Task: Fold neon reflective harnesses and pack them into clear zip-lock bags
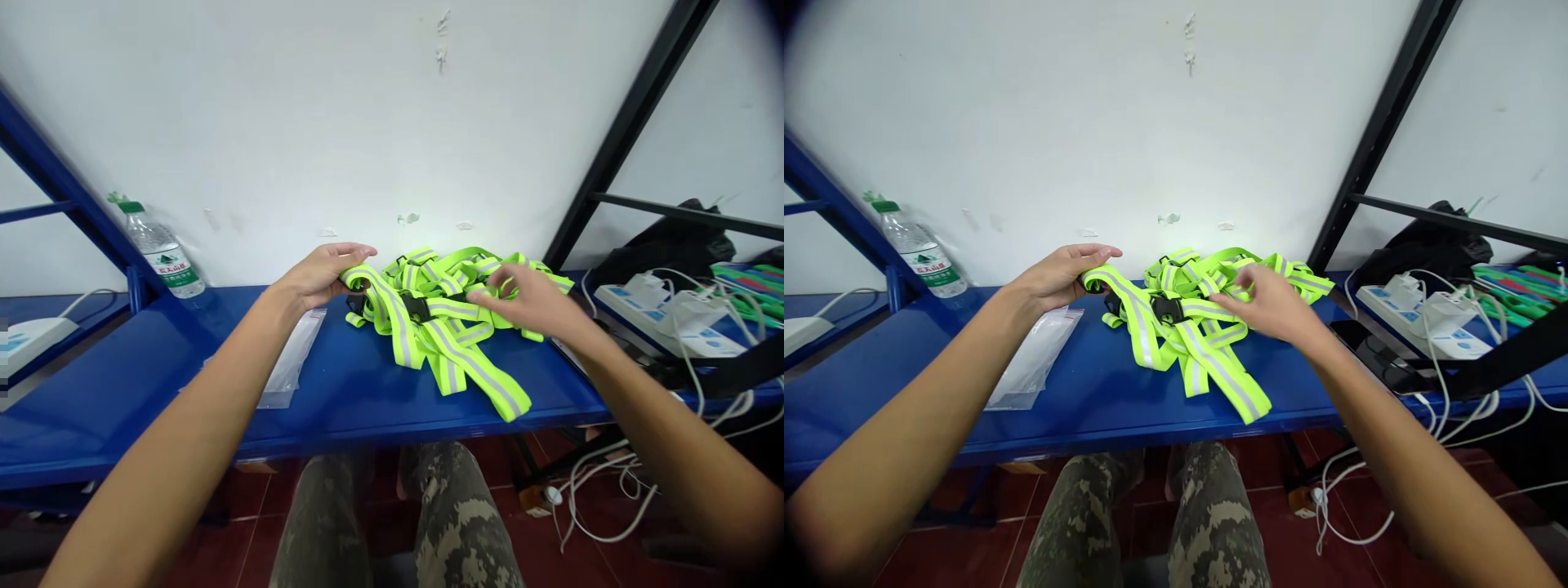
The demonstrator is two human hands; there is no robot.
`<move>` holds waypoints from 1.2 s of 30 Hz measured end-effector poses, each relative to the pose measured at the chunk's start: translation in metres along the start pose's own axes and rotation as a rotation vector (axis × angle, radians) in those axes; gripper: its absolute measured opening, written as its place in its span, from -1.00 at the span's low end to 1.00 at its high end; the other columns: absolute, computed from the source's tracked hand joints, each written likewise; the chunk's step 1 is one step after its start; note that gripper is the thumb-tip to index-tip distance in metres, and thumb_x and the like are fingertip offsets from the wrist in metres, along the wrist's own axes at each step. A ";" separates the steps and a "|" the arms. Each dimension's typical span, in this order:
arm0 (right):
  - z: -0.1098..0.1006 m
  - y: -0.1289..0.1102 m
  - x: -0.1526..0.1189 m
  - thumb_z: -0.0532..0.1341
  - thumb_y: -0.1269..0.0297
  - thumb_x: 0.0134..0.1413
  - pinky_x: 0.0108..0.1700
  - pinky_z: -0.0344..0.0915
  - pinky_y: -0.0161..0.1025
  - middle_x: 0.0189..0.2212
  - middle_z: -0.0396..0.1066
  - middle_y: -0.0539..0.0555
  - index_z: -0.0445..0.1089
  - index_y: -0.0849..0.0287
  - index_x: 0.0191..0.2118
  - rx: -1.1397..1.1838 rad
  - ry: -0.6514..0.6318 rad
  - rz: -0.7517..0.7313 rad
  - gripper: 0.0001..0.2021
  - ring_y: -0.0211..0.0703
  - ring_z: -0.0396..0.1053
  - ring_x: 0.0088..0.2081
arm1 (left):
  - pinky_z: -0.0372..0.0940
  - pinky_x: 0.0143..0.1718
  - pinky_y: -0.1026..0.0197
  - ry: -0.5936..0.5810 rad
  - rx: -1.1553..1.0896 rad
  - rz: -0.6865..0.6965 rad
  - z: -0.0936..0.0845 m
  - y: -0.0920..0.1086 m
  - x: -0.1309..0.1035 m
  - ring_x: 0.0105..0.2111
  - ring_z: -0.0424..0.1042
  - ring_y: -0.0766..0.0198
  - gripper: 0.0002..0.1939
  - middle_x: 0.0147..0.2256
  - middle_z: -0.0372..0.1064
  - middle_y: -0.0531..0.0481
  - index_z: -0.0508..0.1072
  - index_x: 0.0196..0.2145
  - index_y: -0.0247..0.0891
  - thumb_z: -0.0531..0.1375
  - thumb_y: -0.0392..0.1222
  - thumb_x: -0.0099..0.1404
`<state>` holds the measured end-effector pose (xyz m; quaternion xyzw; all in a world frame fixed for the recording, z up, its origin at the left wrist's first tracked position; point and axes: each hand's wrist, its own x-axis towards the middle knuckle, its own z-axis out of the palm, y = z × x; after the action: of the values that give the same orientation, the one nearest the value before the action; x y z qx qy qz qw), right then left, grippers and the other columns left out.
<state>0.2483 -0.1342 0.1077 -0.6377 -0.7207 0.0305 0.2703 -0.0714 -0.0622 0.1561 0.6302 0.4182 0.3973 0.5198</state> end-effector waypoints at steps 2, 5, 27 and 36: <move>0.017 -0.018 -0.020 0.33 -0.04 -0.08 -0.34 0.32 -0.15 -0.27 0.51 0.17 0.42 0.15 -0.18 -0.061 -0.220 -0.096 -0.59 0.04 0.46 -0.30 | 0.34 -0.38 0.23 0.000 -0.063 -0.015 0.008 0.002 0.000 -0.50 0.32 0.39 -0.70 -0.47 0.38 0.02 0.53 -0.19 -0.31 0.38 -0.12 0.15; 0.029 -0.025 -0.033 0.35 0.20 -0.13 -0.35 0.31 -0.18 -0.31 0.52 0.14 0.41 0.15 -0.08 -0.171 -0.326 -0.150 -0.59 0.06 0.47 -0.29 | 0.27 -0.42 0.26 0.047 -0.068 0.001 0.008 0.003 -0.001 -0.52 0.31 0.40 -0.71 -0.48 0.39 0.02 0.54 -0.28 -0.31 0.42 -0.12 0.07; -0.010 -0.032 0.014 0.25 0.15 -0.01 -0.59 -0.09 -0.30 -0.67 0.22 -0.05 0.39 0.19 -0.54 0.589 -0.129 0.081 -0.76 -0.41 -0.02 -0.66 | 0.27 -0.25 0.09 -0.335 0.874 0.181 0.103 -0.064 0.014 -0.21 0.44 -0.07 -0.47 -0.14 0.48 -0.31 0.45 -0.03 -0.40 0.28 -0.10 0.05; -0.017 0.001 0.004 0.35 0.15 -0.05 -0.35 0.34 -0.21 -0.38 0.49 0.06 0.51 0.16 -0.21 0.572 -0.198 -0.038 -0.73 -0.16 0.40 -0.39 | 0.30 -0.19 0.07 0.037 0.247 0.235 0.038 0.009 0.039 -0.30 0.43 0.14 -0.73 -0.30 0.47 -0.13 0.52 -0.26 -0.35 0.24 -0.10 0.17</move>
<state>0.2566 -0.1351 0.1235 -0.5161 -0.7174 0.2893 0.3678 -0.0222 -0.0389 0.1619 0.7265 0.3964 0.4125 0.3807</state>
